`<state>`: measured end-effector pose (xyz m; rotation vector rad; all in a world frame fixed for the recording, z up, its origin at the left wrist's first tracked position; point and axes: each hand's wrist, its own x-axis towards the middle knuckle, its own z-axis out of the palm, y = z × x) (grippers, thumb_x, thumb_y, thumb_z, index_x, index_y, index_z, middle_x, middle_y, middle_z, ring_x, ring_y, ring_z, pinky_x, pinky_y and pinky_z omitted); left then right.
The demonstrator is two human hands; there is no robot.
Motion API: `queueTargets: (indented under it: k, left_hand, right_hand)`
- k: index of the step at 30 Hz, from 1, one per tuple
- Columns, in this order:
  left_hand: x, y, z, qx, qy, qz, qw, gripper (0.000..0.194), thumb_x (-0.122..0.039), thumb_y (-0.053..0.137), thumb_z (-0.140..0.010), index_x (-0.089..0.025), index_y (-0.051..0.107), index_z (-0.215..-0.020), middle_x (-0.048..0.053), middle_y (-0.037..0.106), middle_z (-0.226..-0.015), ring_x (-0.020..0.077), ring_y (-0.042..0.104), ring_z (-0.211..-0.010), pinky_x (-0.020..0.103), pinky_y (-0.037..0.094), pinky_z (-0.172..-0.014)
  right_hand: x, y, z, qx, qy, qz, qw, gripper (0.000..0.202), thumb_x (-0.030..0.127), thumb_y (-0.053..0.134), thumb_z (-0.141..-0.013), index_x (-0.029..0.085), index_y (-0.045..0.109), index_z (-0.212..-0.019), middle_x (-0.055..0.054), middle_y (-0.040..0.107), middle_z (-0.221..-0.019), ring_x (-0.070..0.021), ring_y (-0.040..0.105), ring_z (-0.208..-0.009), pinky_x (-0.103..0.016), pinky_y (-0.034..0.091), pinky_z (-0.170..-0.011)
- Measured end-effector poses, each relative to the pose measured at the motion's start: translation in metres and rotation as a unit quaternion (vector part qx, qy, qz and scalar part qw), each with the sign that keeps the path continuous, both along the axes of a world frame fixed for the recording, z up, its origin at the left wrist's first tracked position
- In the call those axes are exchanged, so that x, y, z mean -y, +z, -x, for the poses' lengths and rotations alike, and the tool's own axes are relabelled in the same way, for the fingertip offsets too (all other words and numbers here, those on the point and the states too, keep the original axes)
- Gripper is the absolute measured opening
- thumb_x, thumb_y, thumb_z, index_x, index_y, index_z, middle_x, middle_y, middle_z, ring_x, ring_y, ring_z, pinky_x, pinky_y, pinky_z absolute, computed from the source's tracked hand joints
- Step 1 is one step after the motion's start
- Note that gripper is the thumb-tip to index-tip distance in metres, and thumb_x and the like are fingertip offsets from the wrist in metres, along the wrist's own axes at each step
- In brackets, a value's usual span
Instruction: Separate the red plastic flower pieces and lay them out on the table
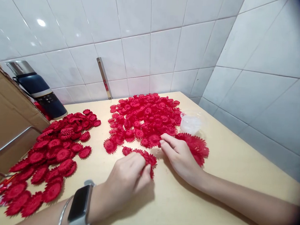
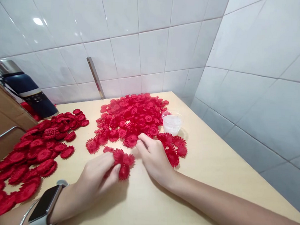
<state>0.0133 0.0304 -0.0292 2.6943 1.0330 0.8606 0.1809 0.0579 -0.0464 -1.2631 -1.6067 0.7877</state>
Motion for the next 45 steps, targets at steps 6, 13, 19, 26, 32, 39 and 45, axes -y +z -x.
queueTargets:
  k: [6, 13, 19, 26, 32, 39, 45]
  left_hand:
    - [-0.012, 0.003, -0.002, 0.077, 0.104, 0.182, 0.975, 0.025, -0.022, 0.035, -0.09, -0.019, 0.036, -0.065, -0.002, 0.048, -0.064, 0.0118, 0.043, -0.057, 0.024, 0.034, -0.054]
    - [-0.02, 0.001, 0.0, 0.174, 0.143, 0.241, 0.944, 0.028, -0.028, 0.035, -0.09, -0.019, 0.036, -0.064, -0.003, 0.044, -0.064, 0.0118, 0.041, -0.059, 0.024, 0.034, -0.056]
    - [-0.019, 0.0, 0.002, 0.082, 0.121, 0.125, 0.981, 0.028, -0.023, 0.04, -0.088, -0.018, 0.038, -0.061, -0.003, 0.044, -0.061, 0.0109, 0.042, -0.056, 0.022, 0.034, -0.051]
    - [-0.015, -0.011, 0.005, -0.126, 0.0, -0.239, 0.963, 0.02, -0.011, 0.046, -0.081, -0.015, 0.053, -0.063, 0.001, 0.05, -0.058, 0.0143, 0.04, -0.053, 0.027, 0.029, -0.046]
    - [-0.015, -0.005, 0.004, -0.034, 0.057, -0.069, 0.995, 0.007, -0.023, 0.056, -0.079, -0.017, 0.056, -0.081, 0.003, 0.057, -0.074, 0.0161, 0.05, -0.065, 0.027, 0.04, -0.057]
    - [-0.019, 0.006, 0.002, 0.147, 0.082, 0.224, 0.96, 0.009, -0.025, 0.053, -0.083, -0.019, 0.056, -0.089, 0.0, 0.059, -0.084, 0.0137, 0.055, -0.074, 0.024, 0.043, -0.066]
    - [-0.021, -0.002, 0.004, 0.214, 0.086, 0.277, 0.933, 0.008, -0.022, 0.053, -0.082, -0.019, 0.06, -0.084, 0.0, 0.063, -0.082, 0.0137, 0.058, -0.073, 0.023, 0.044, -0.065]
  right_hand:
    - [0.003, 0.002, 0.001, 0.013, 0.031, 0.0, 0.999, 0.025, 0.022, 0.037, -0.083, 0.02, 0.033, -0.059, 0.005, 0.038, -0.056, -0.0108, 0.038, -0.053, -0.023, 0.03, -0.05]
    - [0.007, 0.003, 0.002, 0.006, 0.076, 0.005, 0.997, 0.031, 0.027, 0.039, -0.086, 0.02, 0.034, -0.056, 0.005, 0.037, -0.052, -0.0101, 0.037, -0.049, -0.023, 0.029, -0.048]
    - [0.008, 0.004, 0.001, -0.013, 0.096, -0.004, 0.995, 0.038, 0.033, 0.039, -0.086, 0.02, 0.026, -0.053, 0.006, 0.031, -0.047, -0.0079, 0.031, -0.043, -0.022, 0.025, -0.043]
    - [0.006, 0.005, 0.002, 0.056, 0.157, 0.0, 0.986, 0.031, 0.029, 0.045, -0.081, 0.019, 0.033, -0.054, 0.005, 0.039, -0.048, -0.0087, 0.037, -0.046, -0.022, 0.026, -0.045]
    - [0.004, 0.003, 0.002, 0.04, 0.156, 0.007, 0.987, 0.023, 0.019, 0.039, -0.083, 0.018, 0.04, -0.061, 0.003, 0.046, -0.055, -0.0098, 0.042, -0.05, -0.022, 0.03, -0.047]
    - [0.006, 0.006, 0.001, 0.004, 0.177, 0.008, 0.984, 0.025, 0.022, 0.037, -0.088, 0.018, 0.044, -0.064, 0.004, 0.048, -0.056, -0.0095, 0.044, -0.051, -0.021, 0.033, -0.049]
    - [0.004, 0.005, 0.003, 0.013, 0.088, 0.064, 0.994, 0.028, 0.029, 0.047, -0.084, 0.018, 0.043, -0.058, 0.004, 0.05, -0.052, -0.0098, 0.045, -0.049, -0.022, 0.032, -0.047]
